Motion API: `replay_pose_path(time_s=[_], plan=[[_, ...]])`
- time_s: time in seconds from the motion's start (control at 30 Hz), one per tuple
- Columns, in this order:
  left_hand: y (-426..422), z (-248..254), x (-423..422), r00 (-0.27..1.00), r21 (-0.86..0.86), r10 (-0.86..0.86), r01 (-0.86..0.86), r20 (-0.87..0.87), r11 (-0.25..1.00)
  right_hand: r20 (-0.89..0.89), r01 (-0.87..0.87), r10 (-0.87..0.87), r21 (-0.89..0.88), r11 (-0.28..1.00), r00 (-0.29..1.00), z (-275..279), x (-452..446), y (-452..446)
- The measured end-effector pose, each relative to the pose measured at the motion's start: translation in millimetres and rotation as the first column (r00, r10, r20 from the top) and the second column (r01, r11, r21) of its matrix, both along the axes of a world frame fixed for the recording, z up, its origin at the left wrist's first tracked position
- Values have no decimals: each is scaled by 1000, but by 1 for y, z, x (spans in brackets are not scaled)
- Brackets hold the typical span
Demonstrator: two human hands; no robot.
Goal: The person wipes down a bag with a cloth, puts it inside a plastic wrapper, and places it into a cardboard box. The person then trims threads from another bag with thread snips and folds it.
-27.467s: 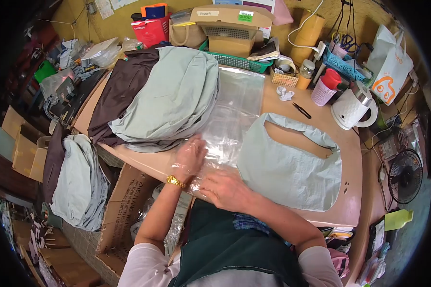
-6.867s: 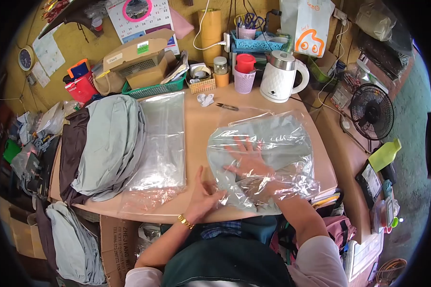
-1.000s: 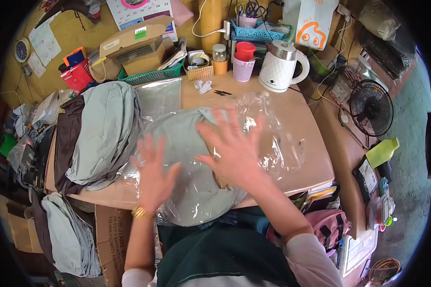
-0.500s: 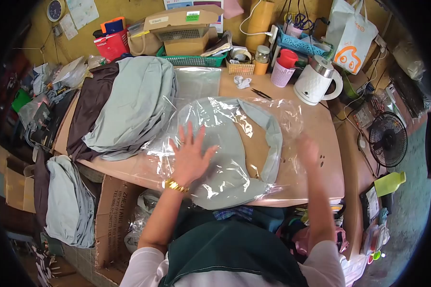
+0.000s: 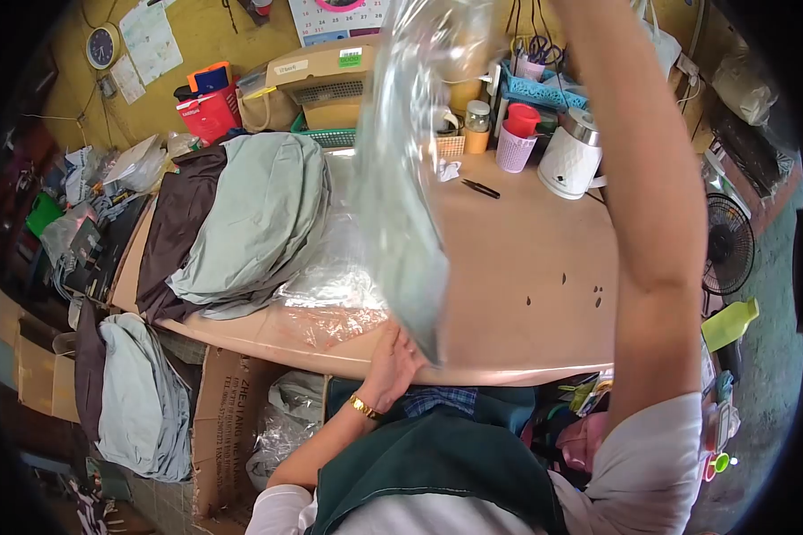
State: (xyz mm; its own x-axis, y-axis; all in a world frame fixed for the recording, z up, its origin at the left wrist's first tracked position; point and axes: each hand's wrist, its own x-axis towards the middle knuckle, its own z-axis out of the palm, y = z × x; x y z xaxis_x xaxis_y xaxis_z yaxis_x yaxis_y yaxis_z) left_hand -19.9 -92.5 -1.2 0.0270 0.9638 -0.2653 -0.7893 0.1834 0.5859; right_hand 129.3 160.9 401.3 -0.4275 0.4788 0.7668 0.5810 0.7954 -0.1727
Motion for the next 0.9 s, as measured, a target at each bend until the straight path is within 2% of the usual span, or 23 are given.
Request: replay_pose_path(time_s=[0.03, 0.07, 0.1, 0.17, 0.2, 0.27, 0.3, 0.33, 0.37, 0.4, 0.43, 0.47, 0.5, 0.57, 0.63, 0.7, 0.73, 0.8, 0.83, 0.9], plan=[[3, 5, -5, 939, 87, -209, 192, 272, 977, -25, 68, -67, 69, 995, 997, 12, 22, -2], [5, 13, -13, 939, 87, -210, 194, 273, 977, -58, 138, -131, 124, 983, 990, 21, 48, -5], [9, 23, -24, 989, -10, -51, 53, 138, 999, -92, 211, -198, 160, 964, 976, 23, 80, -9], [11, 50, -51, 981, -37, 155, -161, -120, 986, -153, 331, -315, 99, 938, 937, -8, 144, -16], [10, 60, -71, 951, 16, 210, -212, -228, 977, -165, 375, -367, 14, 927, 915, -43, 173, -20], [8, 47, -115, 841, 200, 250, -173, -480, 964, -163, 432, -464, -199, 880, 871, -173, 217, -35], [-1, 43, -128, 845, 197, 265, -194, -464, 961, -150, 457, -515, -299, 837, 844, -238, 238, -43], [-12, 40, -137, 406, 166, 183, -76, -895, 983, -64, 499, -568, -405, 766, 821, -293, 251, -62], [-18, 40, -138, -199, 59, 56, -10, -978, 998, 85, 544, -588, -505, 671, 805, -338, 250, -93], [-17, 44, -135, -191, 65, 57, -33, -980, 997, 208, 571, -568, -568, 593, 796, -374, 247, -122], [-13, 51, -133, -351, 199, 172, -42, -920, 979, 249, 571, -545, -595, 566, 801, -393, 238, -145], [-9, 60, -132, -503, 324, 268, -26, -822, 946, 109, 472, -528, -622, 625, 842, -402, 226, -163], [4, 74, -121, -482, 398, 362, 30, -798, 917, 165, 550, -557, -527, 648, 814, -407, 217, -171], [41, 72, -108, -413, 301, 372, 229, -831, 926, 144, 564, -585, -520, 642, 798, -407, 209, -175], [99, 70, -92, -460, 68, 231, 344, -857, 937, 113, 579, -617, -508, 638, 779, -411, 213, -174], [163, 34, -82, -669, 199, 344, 286, -659, 937, 74, 570, -627, -509, 645, 776, -422, 220, -168], [184, 15, -86, -671, 206, 347, 284, -655, 937, 68, 567, -625, -505, 651, 778, -422, 220, -169], [215, -4, -89, -679, -6, 110, 166, -726, 986, 159, 603, -623, -514, 610, 766, -418, 218, -172], [225, -7, -89, -684, -73, 53, 154, -728, 985, 157, 606, -626, -509, 612, 764, -417, 218, -169], [242, -4, -93, -665, -103, 39, 173, -746, 980, 217, 645, -632, -480, 594, 744, -416, 215, -172]])
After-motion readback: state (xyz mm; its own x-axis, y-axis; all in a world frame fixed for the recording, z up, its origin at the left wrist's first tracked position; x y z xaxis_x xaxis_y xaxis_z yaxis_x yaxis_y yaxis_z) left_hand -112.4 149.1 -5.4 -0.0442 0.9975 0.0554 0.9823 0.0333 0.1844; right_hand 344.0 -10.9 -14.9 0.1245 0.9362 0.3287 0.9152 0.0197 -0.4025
